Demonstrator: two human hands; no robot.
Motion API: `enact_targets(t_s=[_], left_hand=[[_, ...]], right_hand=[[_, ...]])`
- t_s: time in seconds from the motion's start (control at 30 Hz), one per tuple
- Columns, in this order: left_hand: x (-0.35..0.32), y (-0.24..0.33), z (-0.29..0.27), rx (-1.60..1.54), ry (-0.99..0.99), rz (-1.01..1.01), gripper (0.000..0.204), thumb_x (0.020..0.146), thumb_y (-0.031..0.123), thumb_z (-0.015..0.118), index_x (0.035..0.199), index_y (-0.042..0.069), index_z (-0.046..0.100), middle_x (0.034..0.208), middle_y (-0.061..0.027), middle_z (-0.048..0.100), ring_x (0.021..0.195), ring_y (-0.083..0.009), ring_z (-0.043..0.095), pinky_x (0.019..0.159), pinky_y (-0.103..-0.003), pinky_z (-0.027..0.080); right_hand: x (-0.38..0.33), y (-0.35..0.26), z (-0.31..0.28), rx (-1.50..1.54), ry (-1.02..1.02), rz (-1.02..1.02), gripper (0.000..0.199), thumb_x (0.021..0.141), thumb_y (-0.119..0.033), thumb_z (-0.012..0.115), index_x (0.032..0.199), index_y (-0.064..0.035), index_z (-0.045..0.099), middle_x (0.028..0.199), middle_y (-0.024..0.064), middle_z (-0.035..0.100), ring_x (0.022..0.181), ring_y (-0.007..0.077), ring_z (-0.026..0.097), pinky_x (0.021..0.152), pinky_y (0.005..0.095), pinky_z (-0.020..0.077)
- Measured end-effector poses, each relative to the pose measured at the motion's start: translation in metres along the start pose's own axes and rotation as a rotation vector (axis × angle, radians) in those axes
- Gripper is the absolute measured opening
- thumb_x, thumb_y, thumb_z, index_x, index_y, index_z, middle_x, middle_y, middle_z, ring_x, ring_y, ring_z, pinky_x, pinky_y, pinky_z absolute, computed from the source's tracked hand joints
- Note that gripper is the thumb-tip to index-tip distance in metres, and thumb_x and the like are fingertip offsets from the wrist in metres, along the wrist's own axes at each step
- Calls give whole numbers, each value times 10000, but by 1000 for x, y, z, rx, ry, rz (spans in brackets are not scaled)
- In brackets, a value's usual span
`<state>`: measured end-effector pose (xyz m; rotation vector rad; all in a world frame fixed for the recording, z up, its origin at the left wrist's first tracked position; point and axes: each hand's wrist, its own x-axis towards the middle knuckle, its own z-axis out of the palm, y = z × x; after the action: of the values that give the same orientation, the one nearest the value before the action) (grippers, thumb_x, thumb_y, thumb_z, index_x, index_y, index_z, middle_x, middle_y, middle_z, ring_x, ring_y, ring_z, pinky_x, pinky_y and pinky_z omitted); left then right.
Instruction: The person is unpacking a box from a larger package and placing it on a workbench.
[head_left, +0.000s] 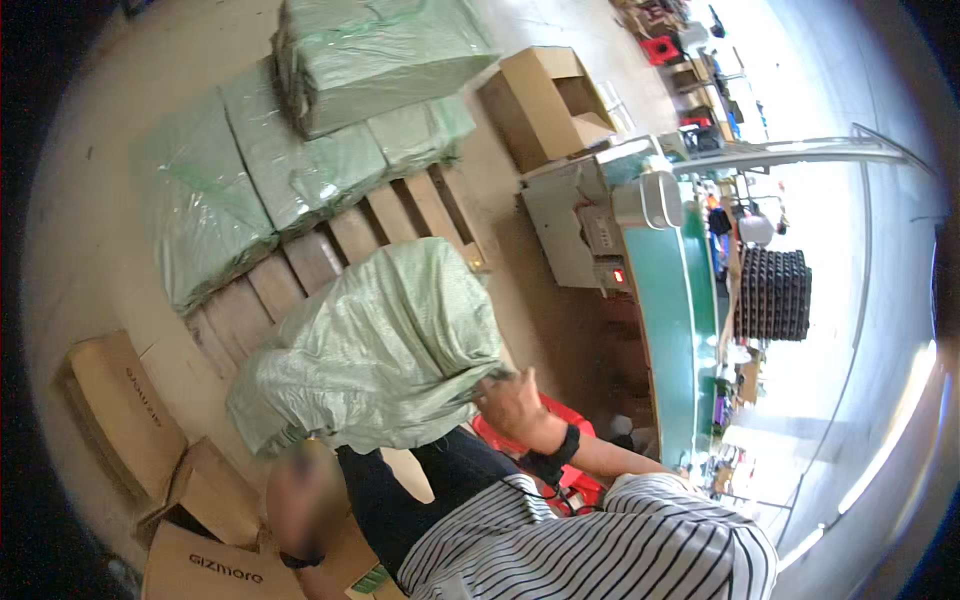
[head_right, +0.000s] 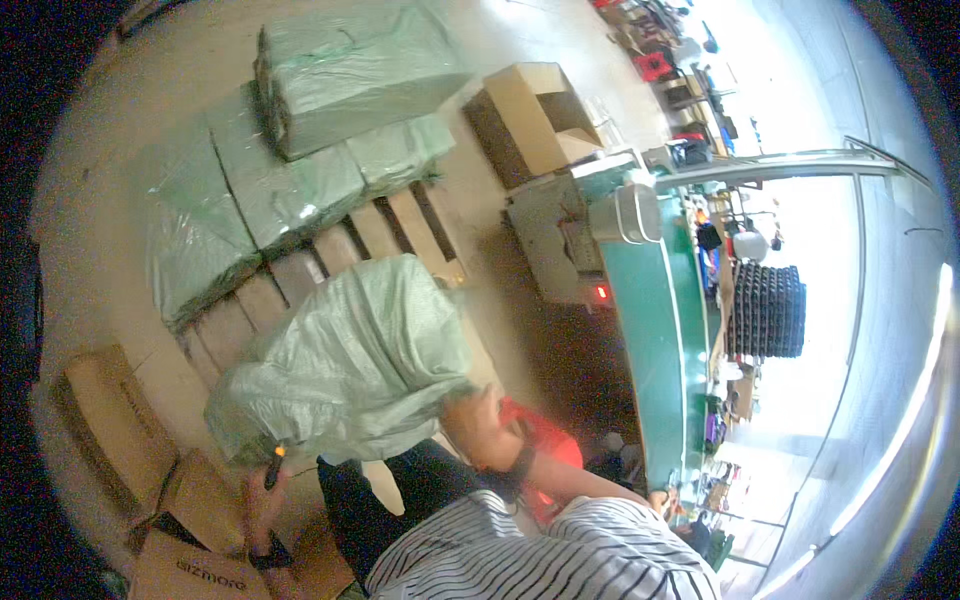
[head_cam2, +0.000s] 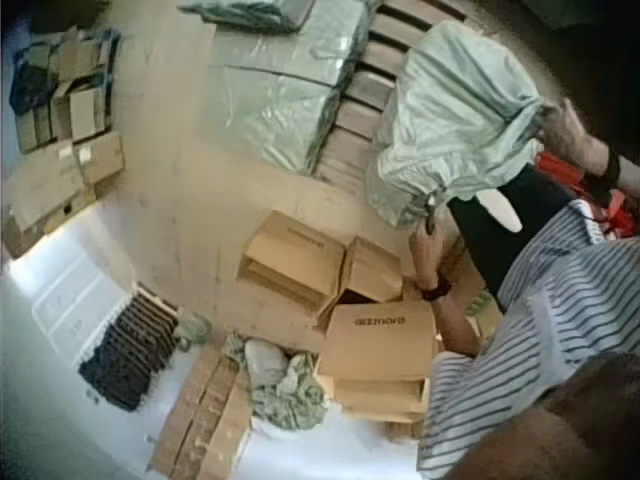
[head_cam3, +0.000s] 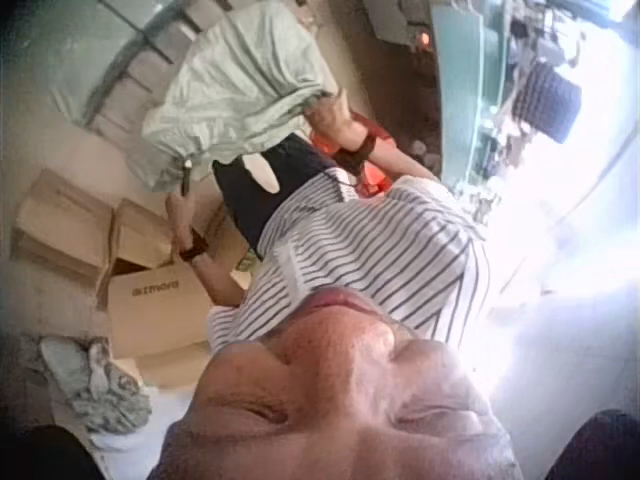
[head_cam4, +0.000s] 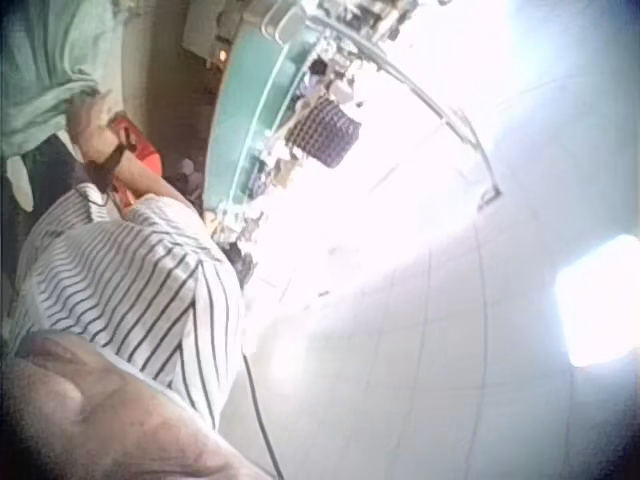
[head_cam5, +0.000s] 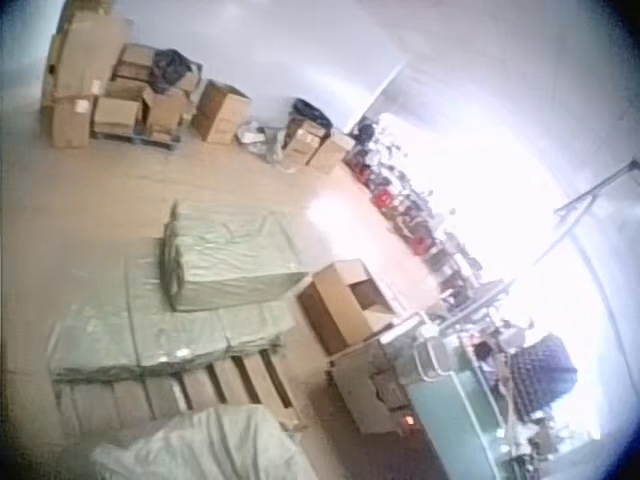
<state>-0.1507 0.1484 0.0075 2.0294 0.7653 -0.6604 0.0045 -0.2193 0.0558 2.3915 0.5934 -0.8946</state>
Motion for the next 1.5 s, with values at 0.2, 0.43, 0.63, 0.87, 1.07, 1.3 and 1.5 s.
enact_targets(t_s=[0.2,0.43,0.63,0.87,1.07,1.3,1.5], left_hand=[[18,17,8,-76,-376,87,383,925,353,710,991,-23,685,758,-178,666,687,-313,639,691,-407,508],[-13,-24,-34,233,-320,-364,204,916,172,653,1058,30,689,855,-123,693,764,-200,645,701,-355,496],[-35,-52,-47,-819,307,-397,109,979,126,632,1017,31,670,796,32,551,697,-77,469,657,-269,417],[51,80,38,-565,370,125,720,807,26,797,1466,47,508,1383,-105,529,1166,-206,552,980,-350,500],[134,78,51,-340,424,92,491,892,133,728,1354,43,586,1236,-93,632,1075,-248,623,941,-374,523],[201,-61,71,-962,518,-563,289,977,195,541,958,-70,652,832,-127,679,727,-204,639,632,-404,502],[201,-112,162,-955,358,-330,357,963,370,684,985,14,671,851,-59,676,704,-185,616,596,-364,478]], right_hand=[[-23,-12,-31,360,339,-473,295,998,-267,566,1177,-49,653,974,109,684,972,275,675,805,387,529],[51,-39,-15,644,72,-569,479,1034,-324,532,1341,38,466,702,181,616,624,391,642,546,481,505],[77,26,-53,851,-166,94,652,1017,-505,537,1364,28,391,888,353,672,821,544,667,668,595,526],[170,132,-8,1107,354,272,758,914,-193,620,1480,145,245,1208,390,616,1138,545,600,943,511,500],[265,125,-4,883,382,33,827,962,-561,576,1485,64,434,1363,377,558,1352,472,493,1115,471,418],[321,113,50,1761,-510,14,1031,844,-910,412,1301,-10,622,831,84,640,705,191,590,649,296,478],[285,131,161,1680,-688,214,503,1019,-596,503,1005,-117,653,705,-26,492,564,107,456,482,237,341]])
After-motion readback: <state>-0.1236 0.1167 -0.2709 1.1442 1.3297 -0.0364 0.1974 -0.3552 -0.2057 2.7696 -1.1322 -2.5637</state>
